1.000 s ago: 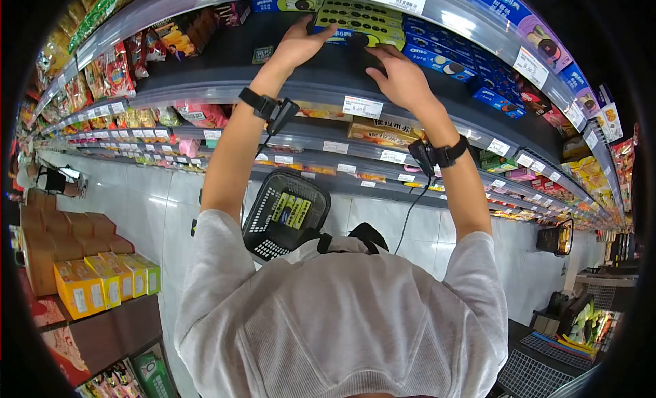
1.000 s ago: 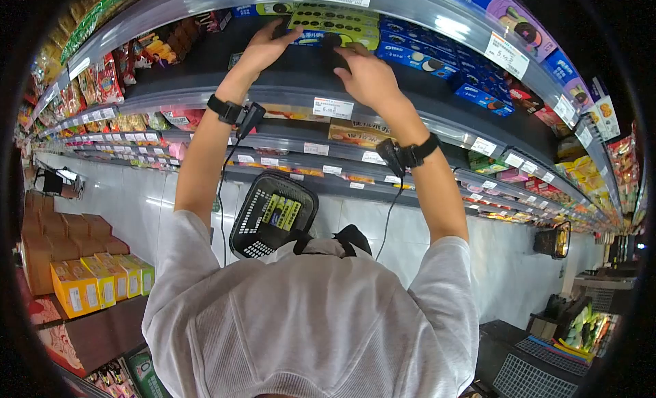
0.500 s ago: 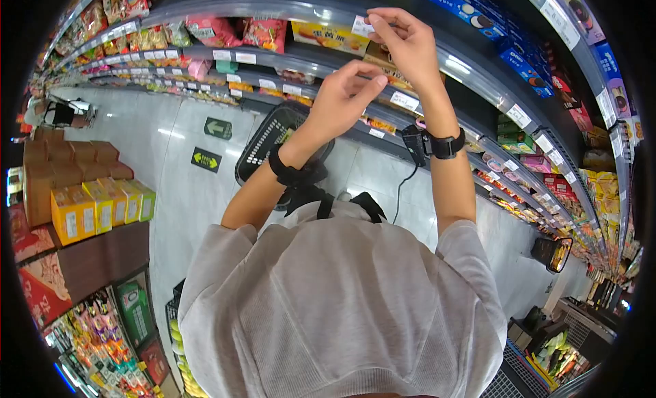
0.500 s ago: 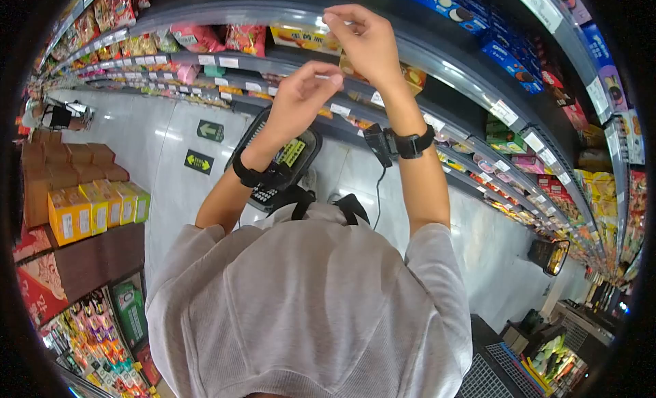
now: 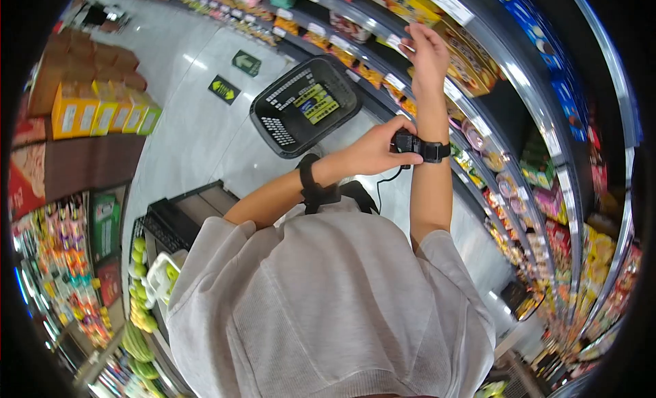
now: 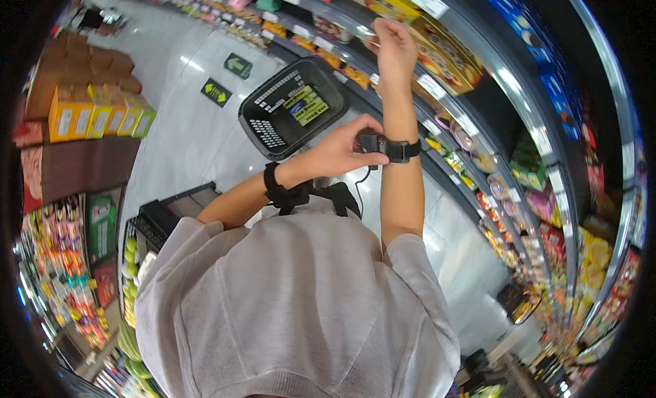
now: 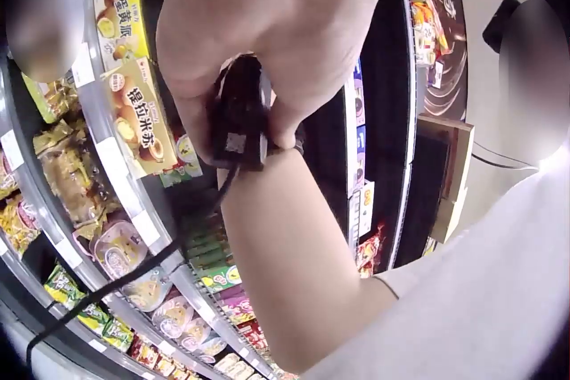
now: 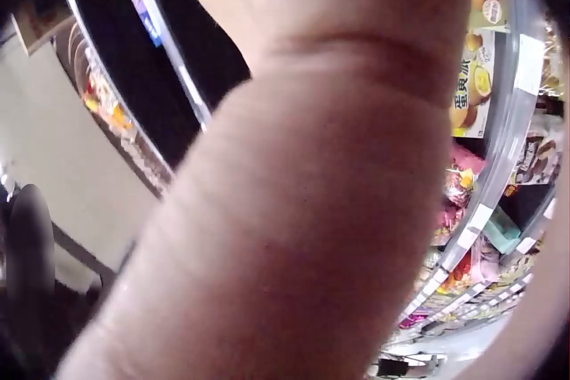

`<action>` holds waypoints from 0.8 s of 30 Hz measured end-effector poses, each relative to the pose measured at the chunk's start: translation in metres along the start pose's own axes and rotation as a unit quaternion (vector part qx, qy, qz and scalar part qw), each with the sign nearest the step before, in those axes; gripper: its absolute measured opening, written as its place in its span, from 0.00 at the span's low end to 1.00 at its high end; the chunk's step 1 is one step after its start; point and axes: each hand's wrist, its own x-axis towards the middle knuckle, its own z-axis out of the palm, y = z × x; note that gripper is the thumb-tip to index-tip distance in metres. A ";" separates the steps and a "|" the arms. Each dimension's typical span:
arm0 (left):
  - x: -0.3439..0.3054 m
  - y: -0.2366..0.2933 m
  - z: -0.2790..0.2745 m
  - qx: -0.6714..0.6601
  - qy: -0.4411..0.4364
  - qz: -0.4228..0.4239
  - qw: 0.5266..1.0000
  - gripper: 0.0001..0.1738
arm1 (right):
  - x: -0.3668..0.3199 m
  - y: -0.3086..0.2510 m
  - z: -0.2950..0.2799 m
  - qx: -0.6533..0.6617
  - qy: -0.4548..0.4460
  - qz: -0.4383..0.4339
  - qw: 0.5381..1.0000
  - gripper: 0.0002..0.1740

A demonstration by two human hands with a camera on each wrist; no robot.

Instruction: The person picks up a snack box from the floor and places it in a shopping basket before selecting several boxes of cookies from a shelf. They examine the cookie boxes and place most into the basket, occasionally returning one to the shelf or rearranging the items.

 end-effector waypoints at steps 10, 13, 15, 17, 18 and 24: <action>-0.059 -0.042 -0.096 -0.042 0.090 0.002 0.995 0.24 | 0.010 0.138 0.099 -0.372 -0.094 -0.139 0.913 0.10; -0.073 -0.054 -0.153 -0.098 0.121 -0.015 0.988 0.24 | 0.005 0.172 0.145 -0.134 -0.070 0.091 0.984 0.10; -0.086 -0.064 -0.186 -0.119 0.118 -0.033 0.985 0.24 | 0.002 0.199 0.166 -0.132 -0.080 0.140 0.978 0.09; -0.090 -0.073 -0.220 -0.144 0.136 -0.016 0.980 0.24 | 0.007 0.230 0.188 -0.132 -0.097 0.186 0.969 0.10; -0.091 -0.085 -0.234 -0.139 0.120 -0.025 0.983 0.25 | 0.008 0.245 0.198 -0.146 -0.107 0.187 0.966 0.10; -0.083 -0.128 -0.288 -0.191 0.119 -0.006 0.974 0.27 | 0.026 0.314 0.213 -0.213 -0.091 0.264 0.936 0.12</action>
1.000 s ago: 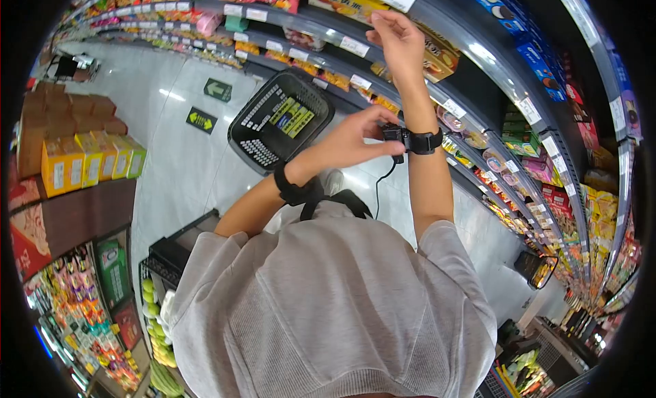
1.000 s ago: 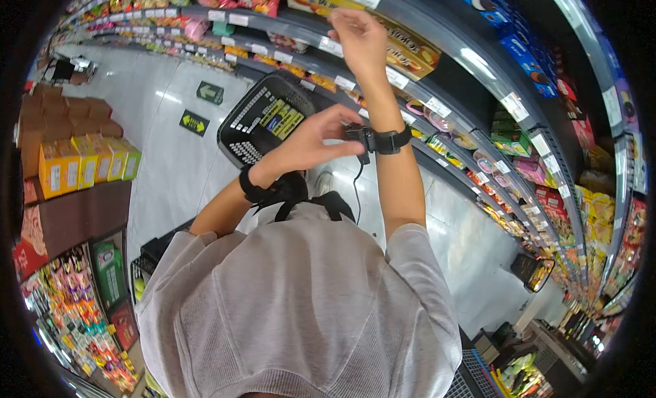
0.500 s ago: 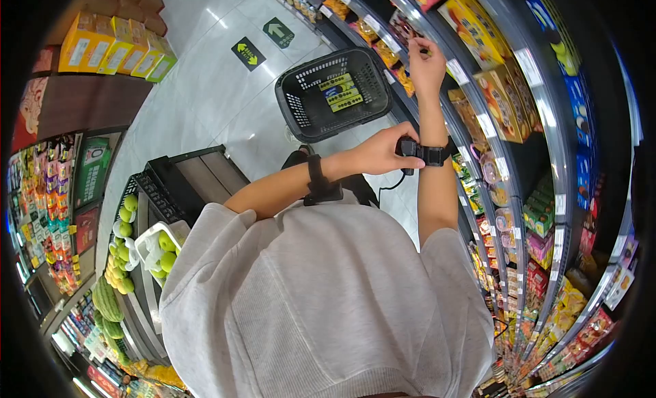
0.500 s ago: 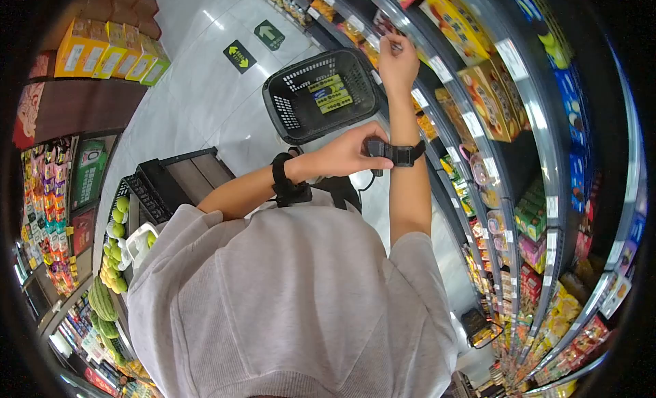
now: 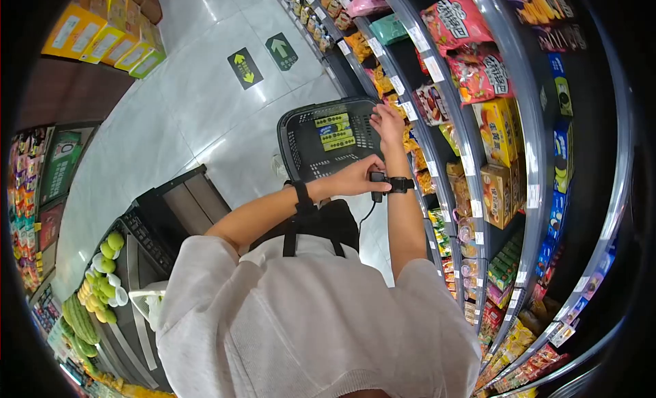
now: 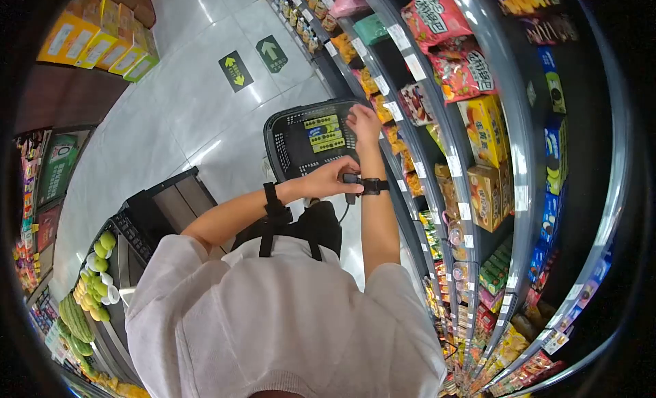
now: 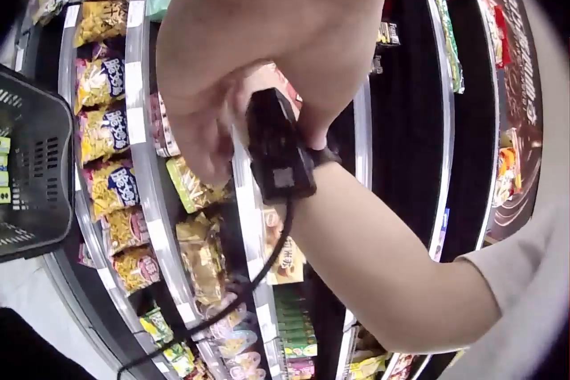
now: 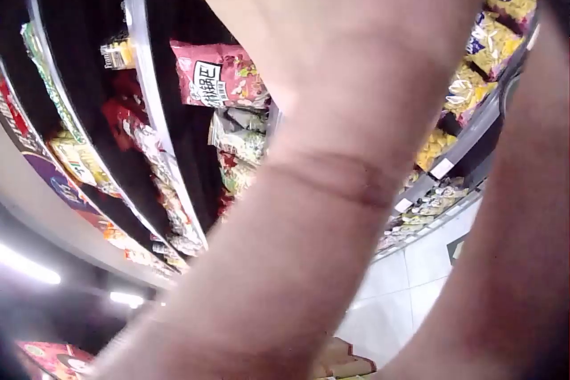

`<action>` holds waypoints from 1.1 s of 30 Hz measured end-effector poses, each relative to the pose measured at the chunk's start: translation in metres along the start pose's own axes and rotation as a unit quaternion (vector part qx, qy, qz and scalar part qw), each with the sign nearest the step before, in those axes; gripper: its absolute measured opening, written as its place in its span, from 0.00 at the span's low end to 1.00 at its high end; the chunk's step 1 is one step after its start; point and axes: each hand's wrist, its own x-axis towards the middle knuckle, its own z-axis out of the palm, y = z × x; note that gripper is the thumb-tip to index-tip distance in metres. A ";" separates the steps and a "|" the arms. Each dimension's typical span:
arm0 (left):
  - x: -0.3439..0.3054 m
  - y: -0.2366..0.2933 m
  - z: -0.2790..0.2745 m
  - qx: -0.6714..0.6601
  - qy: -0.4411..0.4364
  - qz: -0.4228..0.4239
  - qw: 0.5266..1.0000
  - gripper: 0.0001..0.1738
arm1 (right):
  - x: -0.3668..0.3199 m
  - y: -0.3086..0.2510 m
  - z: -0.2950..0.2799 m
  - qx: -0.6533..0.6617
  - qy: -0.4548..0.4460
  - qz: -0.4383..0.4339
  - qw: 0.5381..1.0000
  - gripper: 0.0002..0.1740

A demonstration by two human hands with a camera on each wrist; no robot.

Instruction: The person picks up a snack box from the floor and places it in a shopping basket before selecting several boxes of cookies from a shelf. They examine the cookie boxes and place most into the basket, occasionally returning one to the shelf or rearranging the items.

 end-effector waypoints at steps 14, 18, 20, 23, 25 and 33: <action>0.091 -0.144 -0.137 -0.115 0.280 -0.278 0.912 0.21 | 0.201 0.046 -0.009 -0.433 -0.328 0.258 0.799 0.16; 0.122 -0.262 -0.182 -0.118 0.350 -0.318 0.873 0.20 | 0.242 0.185 -0.031 -0.417 -0.280 0.338 0.796 0.16; 0.126 -0.328 -0.212 -0.079 0.385 -0.334 0.857 0.18 | 0.280 0.283 -0.067 -0.376 -0.184 0.236 0.877 0.16; 0.106 -0.419 -0.244 0.272 0.454 -0.306 0.791 0.21 | 0.286 0.350 -0.088 -0.585 -0.045 0.020 0.810 0.18; 0.087 -0.450 -0.257 0.285 0.426 -0.363 0.778 0.20 | 0.289 0.387 -0.111 -0.556 -0.077 0.025 0.827 0.17; 0.065 -0.529 -0.290 0.326 0.276 -0.508 0.749 0.27 | 0.327 0.458 -0.167 -0.625 -0.176 0.100 0.754 0.14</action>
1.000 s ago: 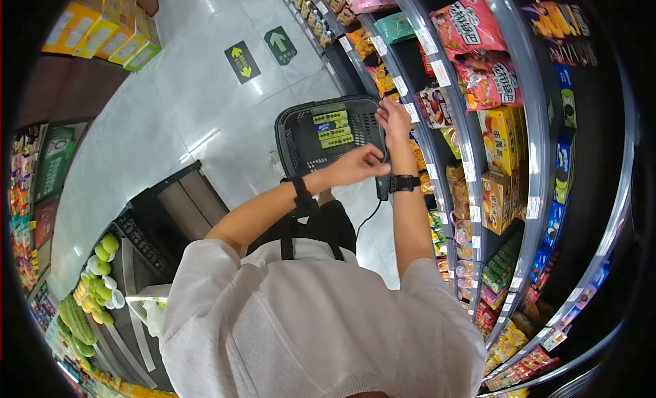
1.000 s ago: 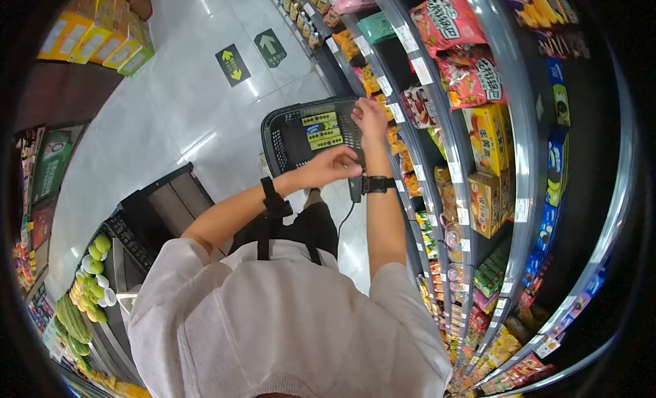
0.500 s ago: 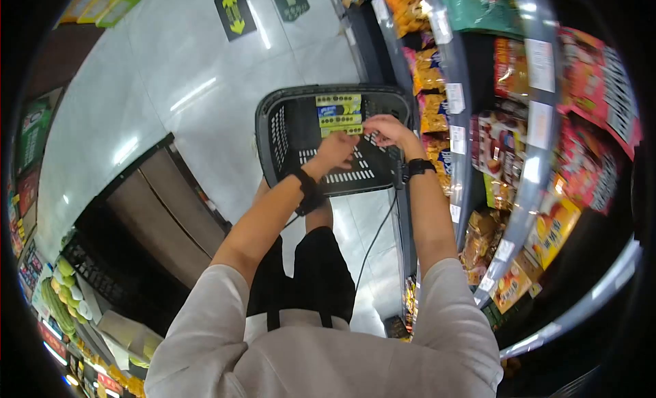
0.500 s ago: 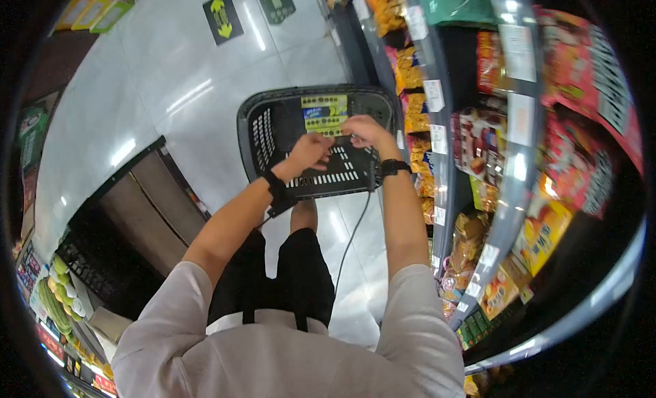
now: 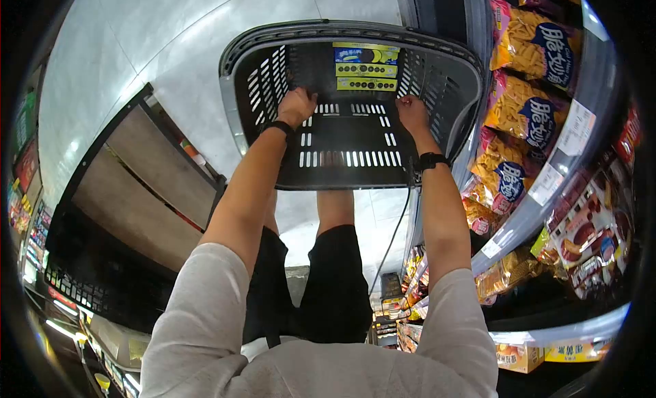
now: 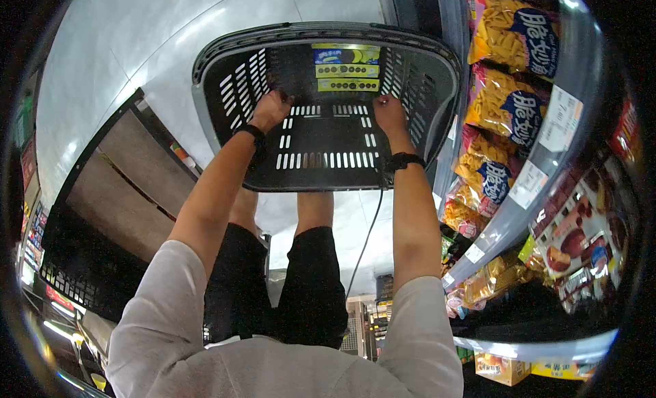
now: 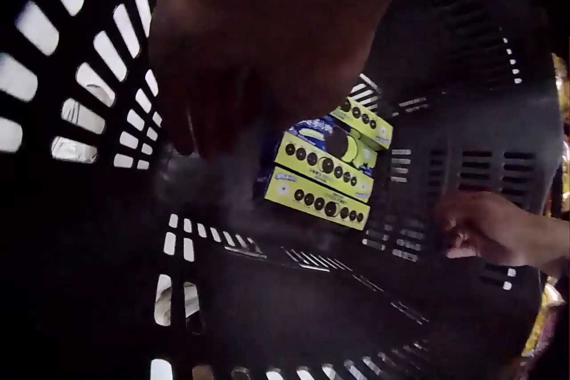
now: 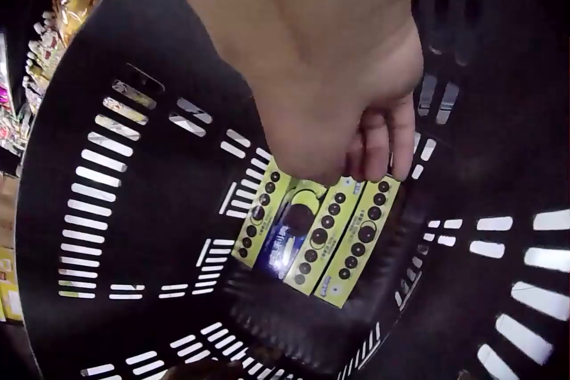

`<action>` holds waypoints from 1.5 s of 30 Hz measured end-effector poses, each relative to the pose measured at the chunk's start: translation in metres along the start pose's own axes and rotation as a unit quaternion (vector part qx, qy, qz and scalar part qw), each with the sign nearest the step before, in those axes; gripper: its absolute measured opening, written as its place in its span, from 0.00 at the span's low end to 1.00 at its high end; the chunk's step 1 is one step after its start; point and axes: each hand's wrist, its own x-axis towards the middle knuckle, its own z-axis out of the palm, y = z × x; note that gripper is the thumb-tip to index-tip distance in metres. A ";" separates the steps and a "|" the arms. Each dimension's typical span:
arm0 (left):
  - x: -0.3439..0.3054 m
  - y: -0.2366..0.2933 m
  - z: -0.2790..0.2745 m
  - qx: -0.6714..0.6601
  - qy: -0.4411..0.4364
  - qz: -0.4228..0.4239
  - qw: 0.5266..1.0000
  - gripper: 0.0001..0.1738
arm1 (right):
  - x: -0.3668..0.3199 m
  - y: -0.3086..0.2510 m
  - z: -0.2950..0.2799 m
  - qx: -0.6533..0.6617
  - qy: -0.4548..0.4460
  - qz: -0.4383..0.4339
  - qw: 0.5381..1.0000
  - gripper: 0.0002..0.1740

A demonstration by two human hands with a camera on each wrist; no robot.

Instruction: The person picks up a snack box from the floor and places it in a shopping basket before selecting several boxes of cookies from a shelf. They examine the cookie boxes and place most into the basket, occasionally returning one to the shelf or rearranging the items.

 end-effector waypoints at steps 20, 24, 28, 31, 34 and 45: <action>0.100 0.007 0.109 -0.148 -0.087 0.045 0.984 0.31 | 0.049 0.010 0.073 -0.136 -0.072 -0.045 0.987 0.23; 0.113 0.001 0.125 -0.208 -0.088 0.053 0.973 0.35 | 0.067 0.035 0.095 -0.151 -0.043 -0.061 0.986 0.34; 0.112 0.008 0.119 -0.270 -0.086 0.016 0.959 0.44 | 0.075 0.048 0.103 -0.111 -0.018 -0.053 0.992 0.41; 0.135 -0.004 0.147 -0.339 -0.051 0.004 0.939 0.48 | 0.083 0.050 0.091 -0.070 -0.022 -0.119 0.990 0.46; 0.143 -0.005 0.154 -0.409 -0.009 0.046 0.911 0.52 | 0.085 0.044 0.092 -0.039 0.016 -0.126 0.991 0.52; 0.117 0.016 0.095 -0.410 -0.087 0.074 0.905 0.54 | 0.102 0.047 0.106 0.105 -0.039 -0.068 0.991 0.56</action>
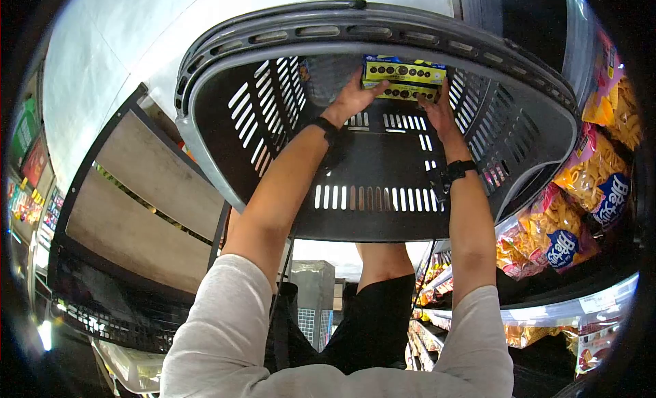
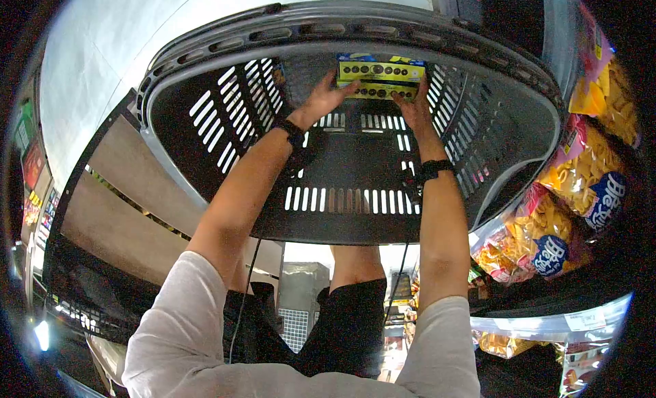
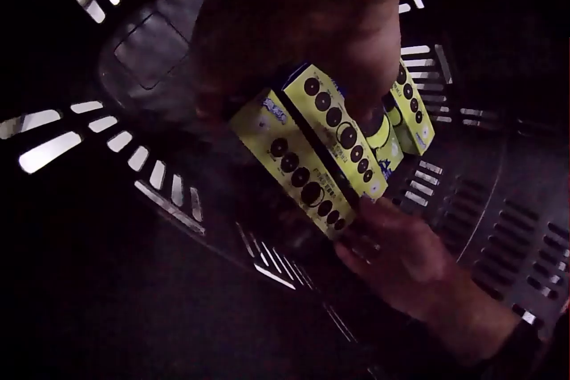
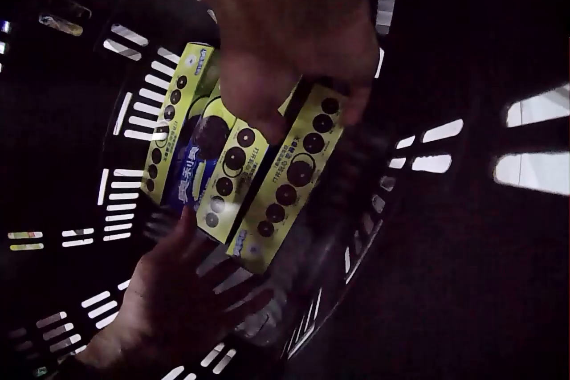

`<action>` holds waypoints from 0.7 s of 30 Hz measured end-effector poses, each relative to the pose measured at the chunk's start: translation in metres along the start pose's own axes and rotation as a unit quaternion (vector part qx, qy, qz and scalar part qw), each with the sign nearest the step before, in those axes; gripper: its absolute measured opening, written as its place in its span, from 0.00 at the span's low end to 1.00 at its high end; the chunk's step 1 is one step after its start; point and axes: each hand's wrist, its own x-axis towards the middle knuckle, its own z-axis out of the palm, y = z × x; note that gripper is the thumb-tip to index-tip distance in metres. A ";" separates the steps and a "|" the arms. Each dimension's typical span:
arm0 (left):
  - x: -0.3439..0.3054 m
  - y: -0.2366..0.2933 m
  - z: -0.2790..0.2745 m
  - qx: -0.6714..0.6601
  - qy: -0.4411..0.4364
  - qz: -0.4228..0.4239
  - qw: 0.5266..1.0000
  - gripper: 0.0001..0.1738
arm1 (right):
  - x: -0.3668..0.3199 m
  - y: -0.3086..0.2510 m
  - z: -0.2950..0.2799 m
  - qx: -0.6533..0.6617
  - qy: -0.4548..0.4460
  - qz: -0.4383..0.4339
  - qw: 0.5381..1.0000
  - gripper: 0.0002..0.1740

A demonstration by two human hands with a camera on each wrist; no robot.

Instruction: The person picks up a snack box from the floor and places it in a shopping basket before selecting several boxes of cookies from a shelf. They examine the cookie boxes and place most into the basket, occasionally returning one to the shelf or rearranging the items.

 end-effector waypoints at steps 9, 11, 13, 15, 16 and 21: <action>0.016 -0.027 0.004 -0.095 0.006 0.017 0.995 0.49 | 0.001 -0.015 0.004 0.189 -0.039 0.117 0.974 0.57; 0.010 -0.019 0.000 -0.084 0.026 -0.025 0.996 0.50 | -0.005 -0.016 -0.004 0.219 -0.098 0.153 0.959 0.50; 0.011 -0.019 -0.001 -0.058 0.078 -0.100 0.990 0.53 | -0.019 -0.028 -0.002 0.213 -0.092 0.153 0.961 0.50; 0.007 -0.026 -0.007 -0.097 0.073 -0.078 0.990 0.55 | -0.030 -0.041 0.002 0.245 -0.107 0.122 0.956 0.50; 0.004 -0.026 -0.010 -0.136 0.068 -0.057 0.987 0.57 | -0.028 -0.039 0.003 0.246 -0.106 0.121 0.956 0.50; 0.011 -0.053 -0.021 -0.054 0.086 -0.108 0.989 0.65 | -0.010 -0.004 0.033 0.194 -0.074 0.078 0.975 0.62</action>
